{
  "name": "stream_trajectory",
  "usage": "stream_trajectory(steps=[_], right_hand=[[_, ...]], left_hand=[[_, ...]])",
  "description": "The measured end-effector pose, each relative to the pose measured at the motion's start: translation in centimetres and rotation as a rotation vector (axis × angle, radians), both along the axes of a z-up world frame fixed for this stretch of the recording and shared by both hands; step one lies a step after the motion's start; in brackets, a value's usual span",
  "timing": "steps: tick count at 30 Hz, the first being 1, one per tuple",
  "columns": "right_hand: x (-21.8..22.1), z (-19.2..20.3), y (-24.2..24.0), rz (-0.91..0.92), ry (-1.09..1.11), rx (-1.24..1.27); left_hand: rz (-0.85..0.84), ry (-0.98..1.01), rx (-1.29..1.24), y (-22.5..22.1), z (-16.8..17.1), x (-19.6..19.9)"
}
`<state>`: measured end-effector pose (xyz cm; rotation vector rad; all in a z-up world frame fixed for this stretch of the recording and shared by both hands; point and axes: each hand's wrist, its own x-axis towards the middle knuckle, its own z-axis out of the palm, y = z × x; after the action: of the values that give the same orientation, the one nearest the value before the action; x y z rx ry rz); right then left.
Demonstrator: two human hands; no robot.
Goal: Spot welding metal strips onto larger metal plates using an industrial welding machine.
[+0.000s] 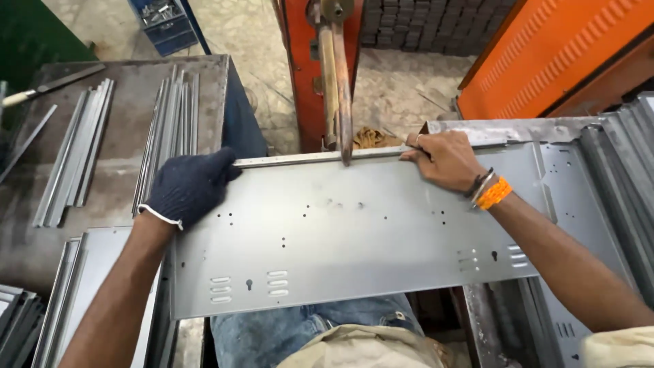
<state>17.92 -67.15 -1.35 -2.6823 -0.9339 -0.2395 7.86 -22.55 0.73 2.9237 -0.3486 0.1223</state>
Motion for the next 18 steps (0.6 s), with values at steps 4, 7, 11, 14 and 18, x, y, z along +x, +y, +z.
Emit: stream_trajectory(steps=[4, 7, 11, 14, 18], right_hand=[[-0.3, -0.5, -0.2, 0.044, -0.066, 0.053], [-0.5, -0.8, -0.2, 0.07, -0.064, 0.068], [0.2, 0.0, 0.0, 0.046, -0.029, 0.04], [-0.3, -0.1, -1.1, 0.027, -0.027, 0.033], [0.8, -1.1, -4.7, -0.048, -0.093, -0.044]], left_hand=[[-0.01, 0.001, 0.012, 0.5, -0.9, 0.7], [-0.028, -0.028, 0.027, 0.7, -1.2, 0.2], [-0.023, -0.051, -0.055, 0.6, -1.1, 0.5], [-0.046, -0.076, -0.042, -0.9, -0.5, 0.6], [-0.092, -0.105, -0.077, -4.4, 0.4, 1.7]])
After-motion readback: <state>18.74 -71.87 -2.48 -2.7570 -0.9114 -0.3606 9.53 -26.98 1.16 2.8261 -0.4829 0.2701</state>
